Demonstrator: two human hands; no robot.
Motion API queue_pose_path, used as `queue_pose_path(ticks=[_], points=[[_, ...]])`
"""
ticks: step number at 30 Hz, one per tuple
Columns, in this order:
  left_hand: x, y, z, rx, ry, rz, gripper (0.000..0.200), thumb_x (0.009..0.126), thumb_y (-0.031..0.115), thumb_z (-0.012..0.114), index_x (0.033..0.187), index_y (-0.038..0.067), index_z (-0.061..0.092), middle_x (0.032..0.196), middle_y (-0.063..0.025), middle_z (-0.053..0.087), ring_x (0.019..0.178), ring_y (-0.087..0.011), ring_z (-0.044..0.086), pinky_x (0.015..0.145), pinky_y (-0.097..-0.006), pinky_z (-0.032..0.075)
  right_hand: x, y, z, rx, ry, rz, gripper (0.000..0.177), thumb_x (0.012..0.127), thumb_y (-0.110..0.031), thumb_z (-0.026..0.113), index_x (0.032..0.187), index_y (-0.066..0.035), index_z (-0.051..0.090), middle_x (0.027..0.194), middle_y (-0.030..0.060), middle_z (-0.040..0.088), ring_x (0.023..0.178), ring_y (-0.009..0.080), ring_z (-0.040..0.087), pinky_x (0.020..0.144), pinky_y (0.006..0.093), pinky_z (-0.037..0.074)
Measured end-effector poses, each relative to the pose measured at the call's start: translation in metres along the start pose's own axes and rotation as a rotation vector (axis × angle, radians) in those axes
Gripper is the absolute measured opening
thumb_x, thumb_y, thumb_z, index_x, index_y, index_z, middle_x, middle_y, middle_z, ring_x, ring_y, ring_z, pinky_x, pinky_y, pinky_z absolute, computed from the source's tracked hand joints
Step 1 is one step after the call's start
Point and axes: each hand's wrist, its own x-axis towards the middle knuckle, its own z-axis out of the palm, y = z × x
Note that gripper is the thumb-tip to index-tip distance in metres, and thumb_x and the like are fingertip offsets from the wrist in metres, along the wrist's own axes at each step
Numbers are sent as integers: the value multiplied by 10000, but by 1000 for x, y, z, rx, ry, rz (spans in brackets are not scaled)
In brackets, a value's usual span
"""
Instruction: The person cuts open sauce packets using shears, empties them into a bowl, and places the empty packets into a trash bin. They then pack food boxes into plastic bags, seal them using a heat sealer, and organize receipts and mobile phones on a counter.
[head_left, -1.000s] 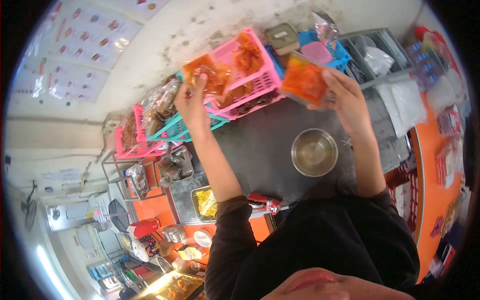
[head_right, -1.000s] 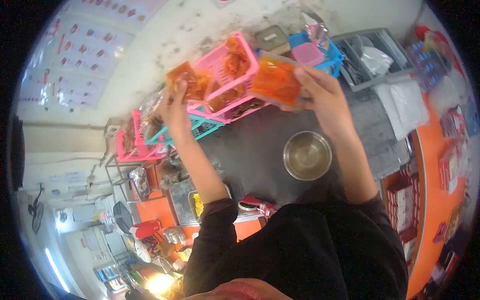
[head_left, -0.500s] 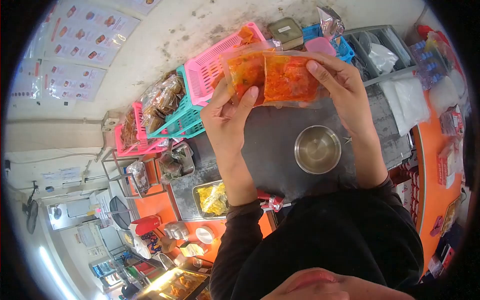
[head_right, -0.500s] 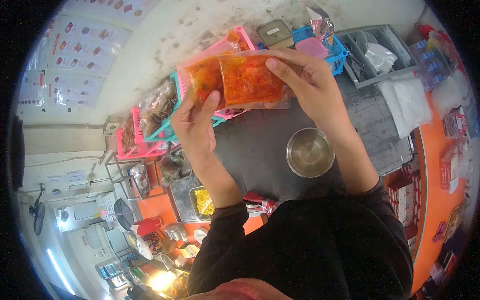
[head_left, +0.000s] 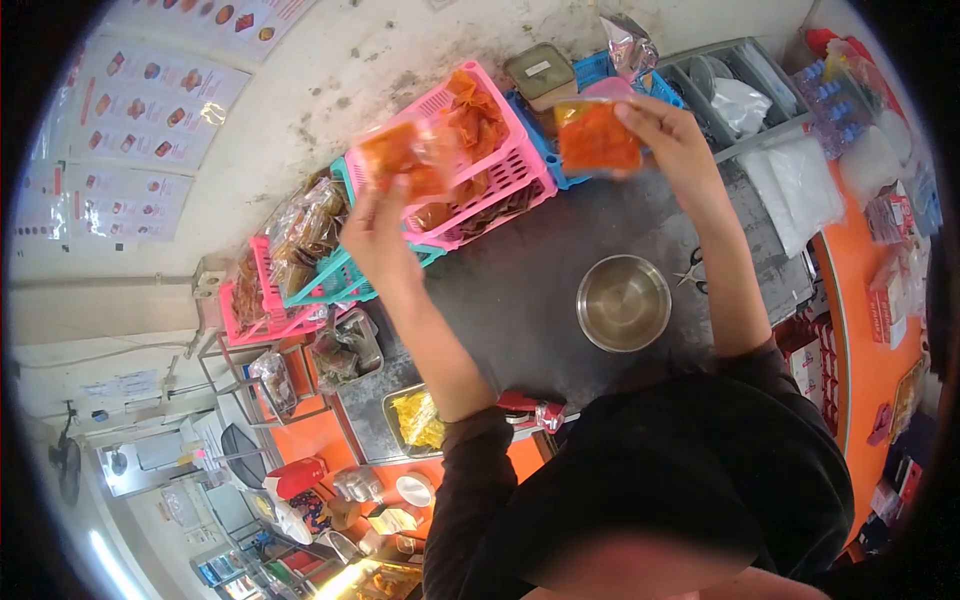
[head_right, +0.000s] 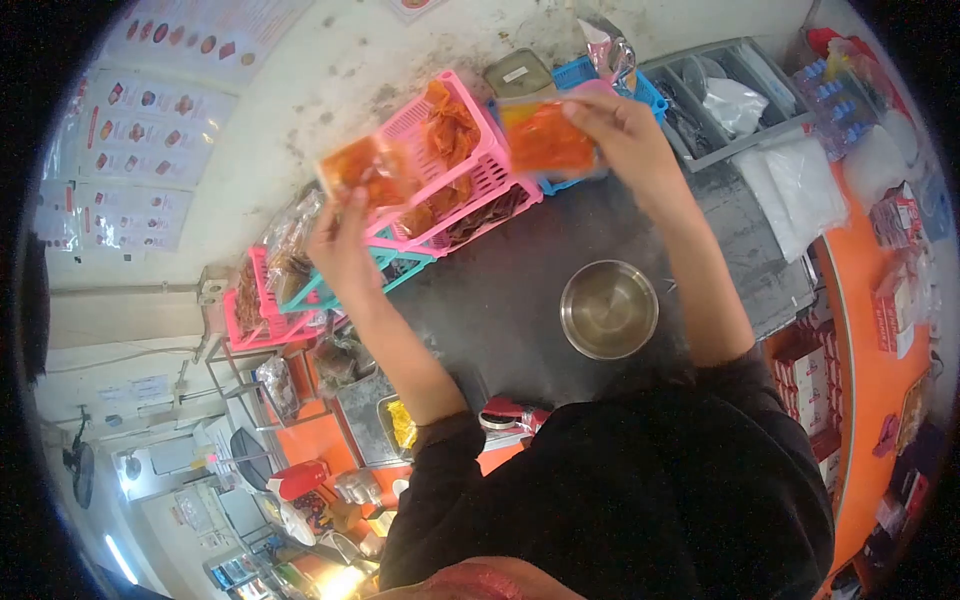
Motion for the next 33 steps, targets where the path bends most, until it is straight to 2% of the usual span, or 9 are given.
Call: queue_pose_path(ticks=[2,4,8,14,17,20,24,31,33], points=[[39,-34,-33,15,90,14,226,789,-20,664,1013,-42,648,886,-30,634,776,-81,563,705,-219,459,42,43,-31,-81,157,10,247,905,-169,578,1081,-6,638,924,50,662,720,139,630,686,244,521],[73,-75,-69,-27,121,20,197,787,-26,648,982,-41,649,859,-21,624,752,-77,554,681,-219,455,98,109,-69,-704,234,-206,183,895,-109,559,1031,-27,652,923,62,664,738,147,621,662,284,515],[104,-91,-76,513,-201,8,224,777,-36,550,993,-11,609,837,-59,623,735,-121,579,662,-243,456,131,146,-47,-576,-71,-608,160,862,-6,518,954,-30,647,815,113,647,794,188,612,690,345,471],[126,-110,-86,825,-442,-23,297,737,-62,484,1014,20,554,820,-154,589,741,-269,586,704,-386,460,161,205,-19,-680,-128,-346,137,799,24,508,859,-16,624,784,161,628,782,316,612,704,381,458],[112,-102,-75,1197,-177,667,364,734,-53,479,1073,63,540,963,-145,573,949,-360,494,854,-472,368,151,196,-17,-802,-112,-346,210,751,46,493,916,-22,605,836,163,618,828,378,587,730,412,463],[60,-63,-44,1078,-3,804,317,740,-68,484,1028,38,563,919,-152,583,895,-345,530,800,-437,403,137,183,-19,-892,106,-554,345,710,69,527,1035,-36,580,993,161,579,922,386,557,792,427,462],[-71,-77,-14,785,-149,286,200,763,-62,469,897,25,590,843,-113,596,698,-272,582,636,-361,455,55,101,-50,-935,393,-612,310,725,55,547,1012,-56,587,1004,145,542,965,344,542,808,406,460],[-294,-278,-26,867,-525,-574,461,884,230,598,1259,36,413,1206,-320,459,1026,-421,556,828,-432,493,-145,146,-178,-1276,193,50,170,814,-62,505,946,-59,612,946,158,559,884,350,584,731,439,480],[-305,-250,9,-74,-188,-1181,548,862,191,633,1322,47,371,1250,-250,458,1122,-368,513,805,-464,522,-213,172,-207,-1356,75,294,187,816,-112,508,929,-76,654,956,166,597,882,347,600,742,441,494]])
